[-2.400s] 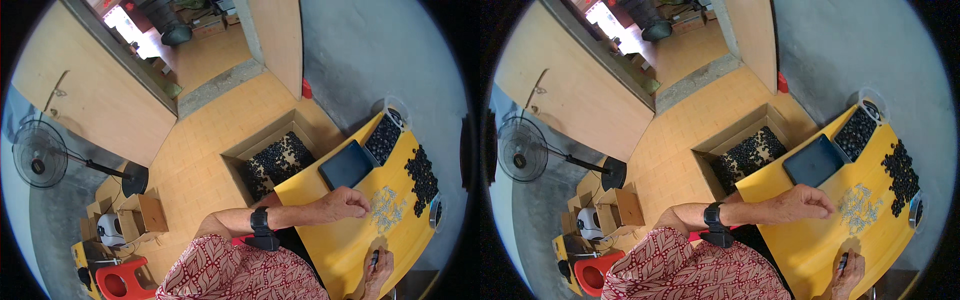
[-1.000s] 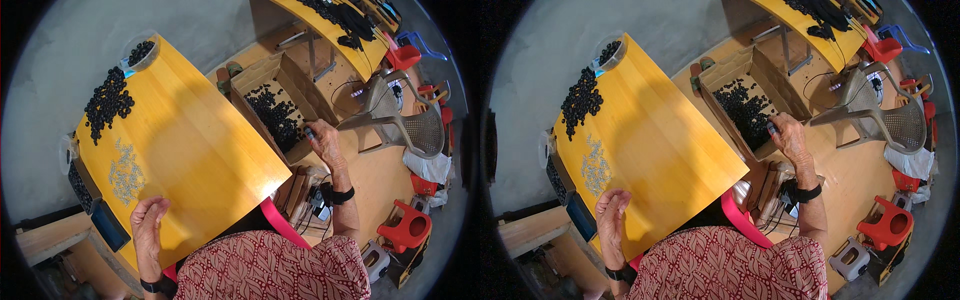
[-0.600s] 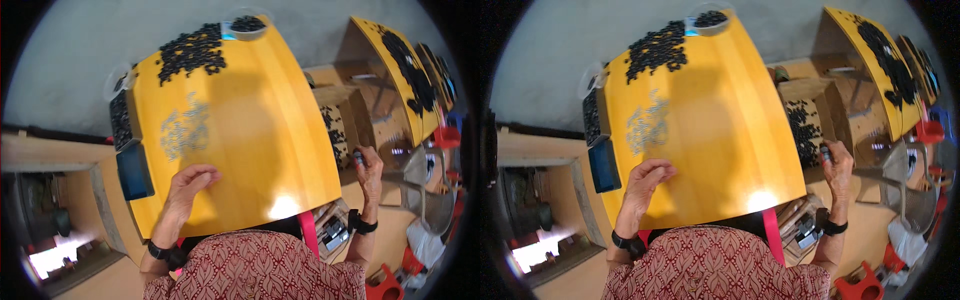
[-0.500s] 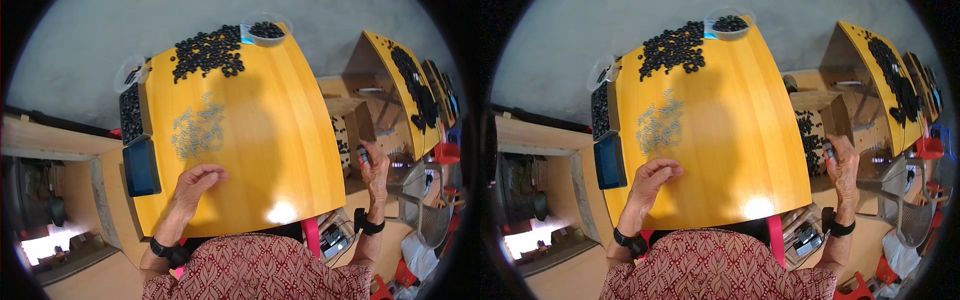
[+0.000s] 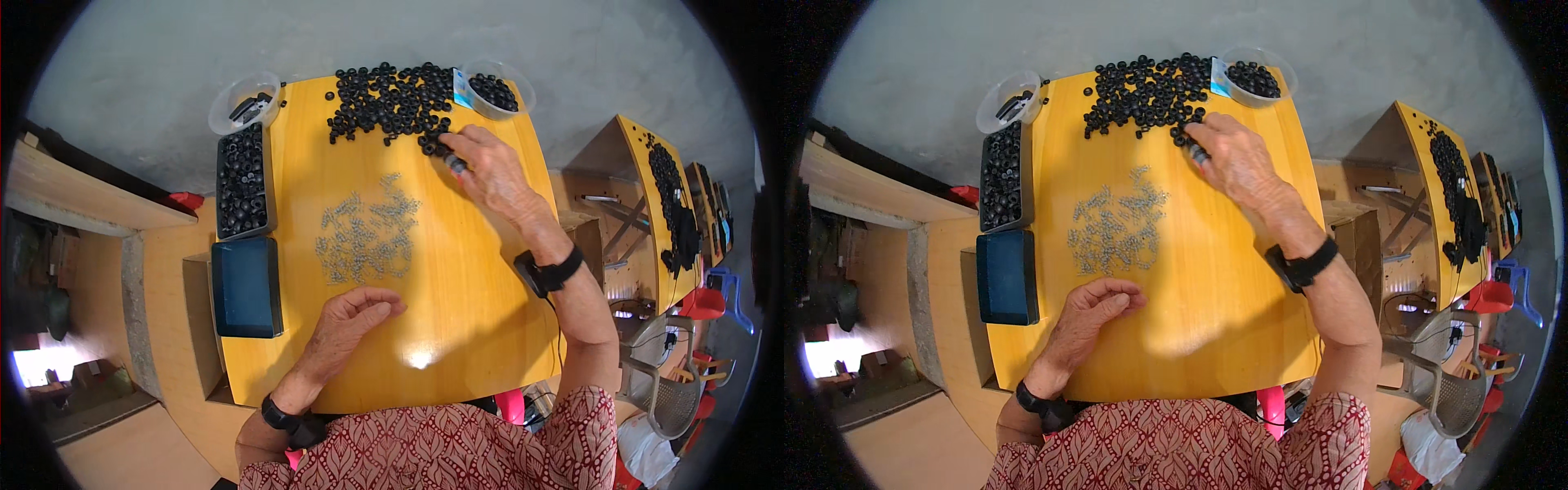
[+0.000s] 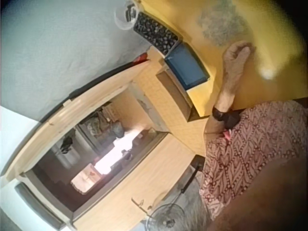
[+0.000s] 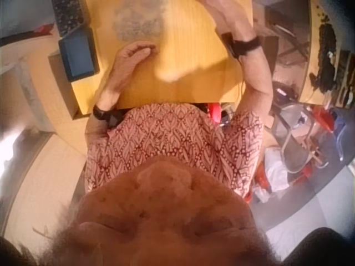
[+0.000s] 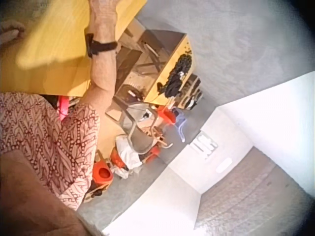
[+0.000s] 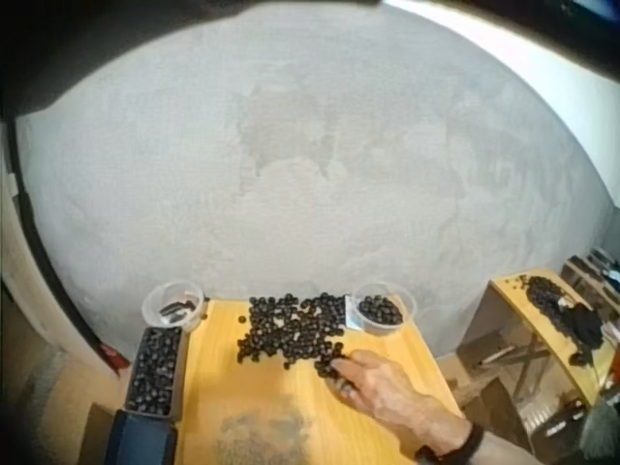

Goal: Assembling small plastic components by inserting a white gear-like part into a black housing.

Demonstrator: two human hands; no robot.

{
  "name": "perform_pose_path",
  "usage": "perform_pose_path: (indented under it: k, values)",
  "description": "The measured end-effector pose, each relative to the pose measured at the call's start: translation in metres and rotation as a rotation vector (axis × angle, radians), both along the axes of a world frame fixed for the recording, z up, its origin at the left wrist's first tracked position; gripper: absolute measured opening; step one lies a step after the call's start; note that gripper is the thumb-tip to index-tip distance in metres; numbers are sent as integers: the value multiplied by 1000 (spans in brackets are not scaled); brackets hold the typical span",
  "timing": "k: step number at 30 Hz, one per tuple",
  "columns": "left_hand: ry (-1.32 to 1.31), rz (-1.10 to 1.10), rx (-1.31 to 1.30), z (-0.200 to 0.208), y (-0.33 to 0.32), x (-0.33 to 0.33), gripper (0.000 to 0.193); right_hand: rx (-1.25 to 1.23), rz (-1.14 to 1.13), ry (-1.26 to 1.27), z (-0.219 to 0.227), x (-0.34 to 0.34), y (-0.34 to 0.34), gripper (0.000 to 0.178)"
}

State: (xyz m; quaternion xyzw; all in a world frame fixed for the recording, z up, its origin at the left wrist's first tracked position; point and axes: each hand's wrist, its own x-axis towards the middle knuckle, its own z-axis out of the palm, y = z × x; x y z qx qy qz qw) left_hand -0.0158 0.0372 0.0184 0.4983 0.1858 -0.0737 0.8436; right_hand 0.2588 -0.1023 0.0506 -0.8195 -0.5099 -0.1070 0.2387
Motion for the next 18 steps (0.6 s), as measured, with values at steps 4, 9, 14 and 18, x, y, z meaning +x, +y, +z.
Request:
perform_pose_path:
  k: [4,9,14,18]
  values:
    - [36,10,-69,-3,4,2,24,-96,-70,-114,-26,11,35,19]
    - [43,15,-117,-7,7,3,24,-138,-133,-197,-32,5,43,17]
    - [41,-14,-114,-12,8,3,22,-187,-32,-161,-33,-17,42,21]
    - [6,-29,-104,-13,9,3,23,-184,-66,-89,-34,-24,44,25]
